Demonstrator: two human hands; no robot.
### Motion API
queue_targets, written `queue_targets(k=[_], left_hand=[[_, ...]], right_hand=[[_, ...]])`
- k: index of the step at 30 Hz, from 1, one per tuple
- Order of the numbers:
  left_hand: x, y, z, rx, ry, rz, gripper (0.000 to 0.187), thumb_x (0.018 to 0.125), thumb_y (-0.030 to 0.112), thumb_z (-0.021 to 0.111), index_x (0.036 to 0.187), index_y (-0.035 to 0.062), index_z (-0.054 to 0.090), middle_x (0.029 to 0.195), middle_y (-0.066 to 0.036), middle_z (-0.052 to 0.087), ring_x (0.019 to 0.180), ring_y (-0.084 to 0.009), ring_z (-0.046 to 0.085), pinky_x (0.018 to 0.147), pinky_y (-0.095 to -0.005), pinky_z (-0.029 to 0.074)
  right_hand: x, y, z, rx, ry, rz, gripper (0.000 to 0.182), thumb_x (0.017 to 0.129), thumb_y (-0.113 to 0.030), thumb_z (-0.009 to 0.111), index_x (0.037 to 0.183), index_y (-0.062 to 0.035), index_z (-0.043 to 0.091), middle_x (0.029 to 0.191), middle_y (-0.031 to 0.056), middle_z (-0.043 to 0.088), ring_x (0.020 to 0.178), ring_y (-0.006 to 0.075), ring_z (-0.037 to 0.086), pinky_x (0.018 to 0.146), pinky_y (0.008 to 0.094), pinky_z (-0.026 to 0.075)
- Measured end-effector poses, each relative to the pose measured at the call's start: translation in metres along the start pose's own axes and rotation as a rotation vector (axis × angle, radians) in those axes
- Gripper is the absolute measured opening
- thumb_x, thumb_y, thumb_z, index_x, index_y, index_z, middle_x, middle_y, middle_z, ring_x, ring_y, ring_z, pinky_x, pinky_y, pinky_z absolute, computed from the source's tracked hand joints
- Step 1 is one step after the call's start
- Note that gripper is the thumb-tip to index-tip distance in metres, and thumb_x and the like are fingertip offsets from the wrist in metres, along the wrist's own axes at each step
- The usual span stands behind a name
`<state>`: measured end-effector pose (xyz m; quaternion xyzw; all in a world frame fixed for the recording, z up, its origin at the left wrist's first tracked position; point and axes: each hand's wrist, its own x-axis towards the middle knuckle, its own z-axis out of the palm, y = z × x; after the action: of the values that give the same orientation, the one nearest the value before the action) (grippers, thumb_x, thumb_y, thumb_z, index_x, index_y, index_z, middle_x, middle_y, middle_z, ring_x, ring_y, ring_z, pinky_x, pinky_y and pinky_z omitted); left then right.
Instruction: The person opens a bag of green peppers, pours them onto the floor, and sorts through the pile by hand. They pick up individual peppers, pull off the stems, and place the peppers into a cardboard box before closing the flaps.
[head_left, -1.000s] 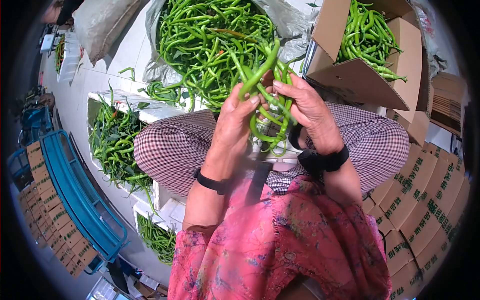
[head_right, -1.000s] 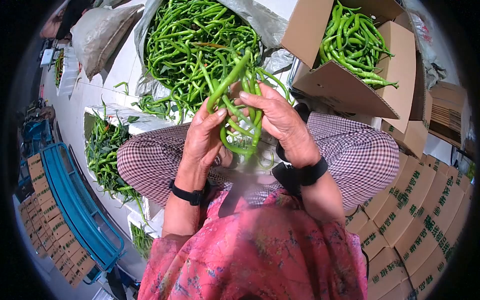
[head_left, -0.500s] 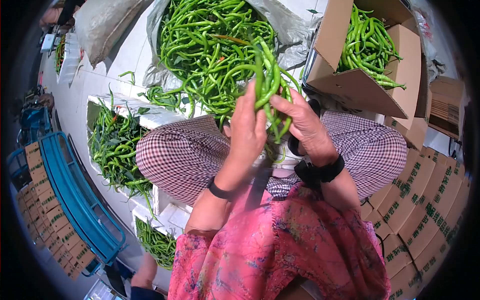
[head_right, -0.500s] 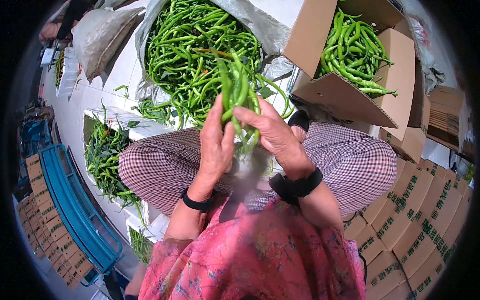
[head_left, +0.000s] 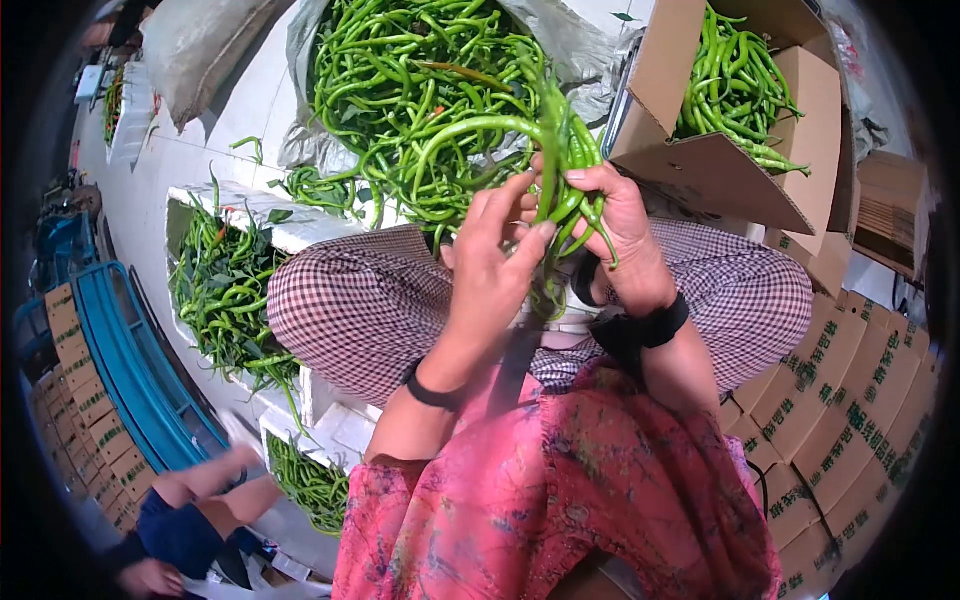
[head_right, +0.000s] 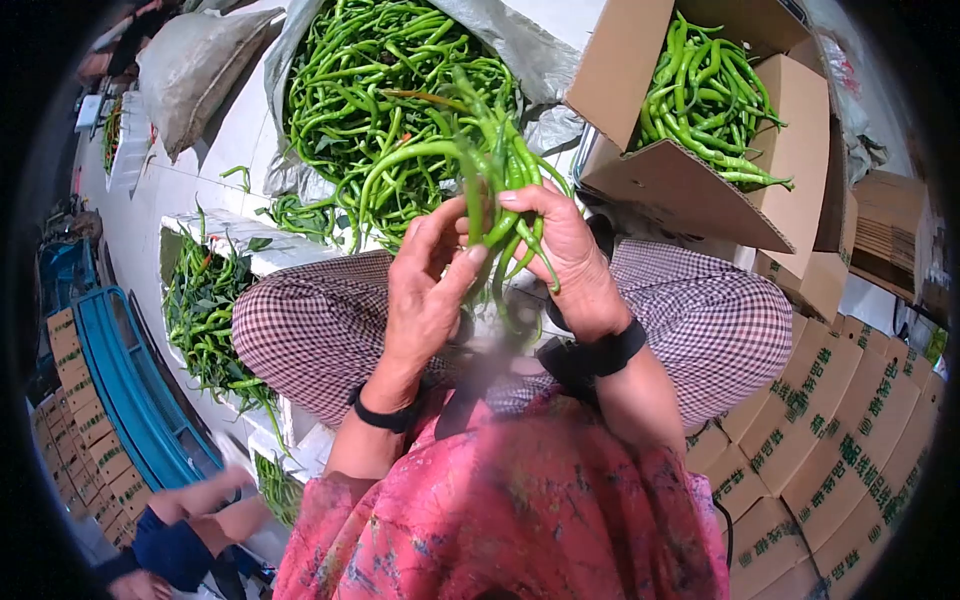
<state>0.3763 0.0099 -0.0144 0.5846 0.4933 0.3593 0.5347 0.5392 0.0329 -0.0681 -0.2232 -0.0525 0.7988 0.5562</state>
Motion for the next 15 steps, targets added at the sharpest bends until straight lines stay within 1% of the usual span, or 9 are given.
queue_targets(k=[2,3,4,6,7,9,12,13,15], left_hand=[[0.001,-0.002,-0.001,-0.084,0.045,-0.166,0.036,0.089,0.003,0.061,0.125,-0.0006,0.056,0.105,-0.004,0.062,0.095,-0.0139,0.06,0.086,-0.0255,0.047],[0.002,-0.005,0.0,-0.203,0.084,-0.134,0.034,0.089,0.003,0.061,0.122,-0.0003,0.057,0.103,-0.004,0.063,0.092,-0.0124,0.059,0.083,-0.0249,0.047],[0.005,-0.005,0.001,-0.323,0.125,-0.098,0.031,0.089,0.003,0.061,0.119,-0.0001,0.059,0.102,-0.004,0.063,0.09,-0.011,0.059,0.081,-0.0243,0.047],[0.008,0.001,-0.008,-0.383,0.299,-0.209,0.025,0.089,0.004,0.062,0.113,-0.0024,0.06,0.102,-0.006,0.065,0.087,-0.0114,0.059,0.079,-0.0252,0.048],[0.012,-0.004,-0.014,-0.499,0.315,-0.224,0.024,0.089,0.005,0.063,0.111,-0.002,0.06,0.102,-0.007,0.065,0.088,-0.0119,0.06,0.078,-0.0249,0.048],[0.015,-0.01,-0.019,-0.655,0.338,-0.252,0.02,0.087,0.006,0.066,0.105,-0.0002,0.061,0.098,-0.006,0.066,0.084,-0.0124,0.062,0.074,-0.0238,0.047],[0.014,0.003,-0.01,-0.531,0.229,-0.234,0.021,0.086,0.006,0.067,0.105,-0.0011,0.062,0.09,-0.008,0.067,0.074,-0.0117,0.059,0.07,-0.0243,0.049],[0.014,0.004,-0.007,-0.542,0.221,-0.23,0.02,0.085,0.008,0.067,0.102,-0.0015,0.061,0.089,-0.01,0.068,0.072,-0.0109,0.06,0.064,-0.0233,0.048],[0.011,-0.005,-0.006,-0.493,0.217,-0.235,0.018,0.086,0.008,0.068,0.1,-0.0007,0.061,0.088,-0.008,0.068,0.072,-0.0095,0.06,0.061,-0.0219,0.046]], right_hand=[[-0.003,0.001,0.005,0.05,0.031,0.054,0.043,0.081,0.001,0.053,0.123,0.0042,0.047,0.104,0.0165,0.063,0.085,0.0264,0.067,0.08,0.0407,0.059],[-0.003,0.001,0.001,0.032,-0.064,0.051,0.043,0.082,0.0,0.055,0.124,0.0036,0.048,0.106,0.0163,0.063,0.093,0.0266,0.066,0.082,0.038,0.057],[-0.004,0.001,0.001,0.028,-0.062,0.048,0.043,0.082,0.0,0.055,0.124,0.0036,0.048,0.106,0.0163,0.063,0.093,0.0266,0.066,0.082,0.038,0.057],[-0.005,0.004,0.003,-0.156,0.001,-0.022,0.044,0.082,-0.002,0.057,0.125,0.0028,0.048,0.109,0.0164,0.063,0.101,0.0261,0.064,0.085,0.0342,0.054],[-0.007,0.002,0.009,-0.217,0.03,0.009,0.046,0.081,-0.002,0.059,0.126,0.0023,0.047,0.11,0.0158,0.062,0.104,0.024,0.062,0.086,0.0308,0.052],[-0.007,0.004,0.014,-0.197,0.015,0.034,0.047,0.081,-0.002,0.06,0.126,0.0023,0.047,0.11,0.0158,0.062,0.101,0.0234,0.063,0.086,0.0313,0.052],[-0.008,0.007,0.014,-0.179,0.0,0.064,0.05,0.08,-0.002,0.062,0.127,0.0017,0.047,0.11,0.0138,0.063,0.097,0.0213,0.063,0.085,0.0303,0.052],[-0.01,0.009,0.016,-0.246,0.024,0.037,0.05,0.08,-0.003,0.063,0.127,0.0016,0.047,0.11,0.012,0.062,0.098,0.02,0.062,0.085,0.0296,0.05],[-0.014,0.017,0.023,-0.4,0.043,-0.059,0.053,0.08,-0.007,0.066,0.128,0.0014,0.047,0.111,0.007,0.06,0.1,0.0158,0.058,0.087,0.0284,0.047]])
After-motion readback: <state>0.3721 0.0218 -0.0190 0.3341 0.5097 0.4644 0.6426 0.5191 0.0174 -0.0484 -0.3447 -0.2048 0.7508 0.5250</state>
